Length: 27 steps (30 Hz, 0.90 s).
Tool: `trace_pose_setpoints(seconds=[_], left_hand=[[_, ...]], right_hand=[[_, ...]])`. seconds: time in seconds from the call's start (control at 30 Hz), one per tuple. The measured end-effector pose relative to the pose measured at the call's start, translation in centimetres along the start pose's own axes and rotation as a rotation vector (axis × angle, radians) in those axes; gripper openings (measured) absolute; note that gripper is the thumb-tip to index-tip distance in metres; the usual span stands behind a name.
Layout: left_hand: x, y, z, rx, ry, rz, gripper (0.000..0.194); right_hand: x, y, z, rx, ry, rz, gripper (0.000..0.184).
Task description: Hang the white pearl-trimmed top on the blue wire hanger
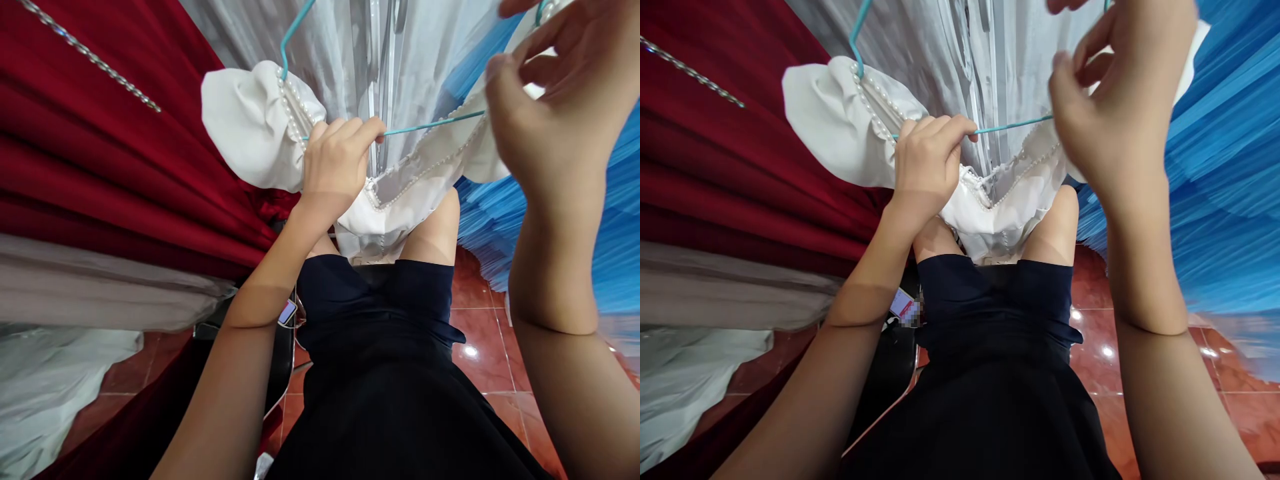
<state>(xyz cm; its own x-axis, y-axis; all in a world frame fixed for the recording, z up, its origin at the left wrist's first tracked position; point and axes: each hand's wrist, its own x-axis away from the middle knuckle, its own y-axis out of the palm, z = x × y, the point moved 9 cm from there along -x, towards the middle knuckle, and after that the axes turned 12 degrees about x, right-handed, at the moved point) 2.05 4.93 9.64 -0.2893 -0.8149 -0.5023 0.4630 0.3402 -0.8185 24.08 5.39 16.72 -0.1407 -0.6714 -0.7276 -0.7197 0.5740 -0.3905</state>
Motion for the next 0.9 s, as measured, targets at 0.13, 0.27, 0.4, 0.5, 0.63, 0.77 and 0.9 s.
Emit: trace_pose_setpoints(seconds=[0.13, 0.27, 0.4, 0.5, 0.63, 0.77, 0.9], left_hand=[[0.1, 0.4, -0.6, 0.008, -0.022, 0.028, 0.033], [0.2, 1.1, -1.6, 0.093, -0.024, 0.059, 0.032], [0.7, 1.9, -1.9, 0.137, -0.025, 0.067, 0.027], [1.3, 2.2, -1.6, 0.199, -0.041, 0.07, 0.027], [1.6, 1.6, -1.7, 0.296, -0.045, 0.136, 0.022], [1.8, -0.1, -2.1, 0.363, -0.004, 0.232, 0.022], [2.9, -3.7, -3.9, 0.409, 0.037, 0.478, 0.026]], right_hand=[[1.6, 3.3, -4.2, 0.062, -0.159, -0.161, 0.055], [3.7, 9.4, -4.8, 0.177, -0.359, -0.392, 0.035], [6.2, 13.0, -1.3, 0.435, -0.284, -0.43, 0.056], [7.5, 13.2, -1.0, 0.422, -0.266, -0.391, 0.062], [7.6, 12.4, -1.8, 0.382, -0.216, -0.281, 0.059], [7.0, 12.4, -2.0, 0.319, -0.194, -0.223, 0.054], [6.7, 12.4, -1.7, 0.282, -0.206, -0.262, 0.054]])
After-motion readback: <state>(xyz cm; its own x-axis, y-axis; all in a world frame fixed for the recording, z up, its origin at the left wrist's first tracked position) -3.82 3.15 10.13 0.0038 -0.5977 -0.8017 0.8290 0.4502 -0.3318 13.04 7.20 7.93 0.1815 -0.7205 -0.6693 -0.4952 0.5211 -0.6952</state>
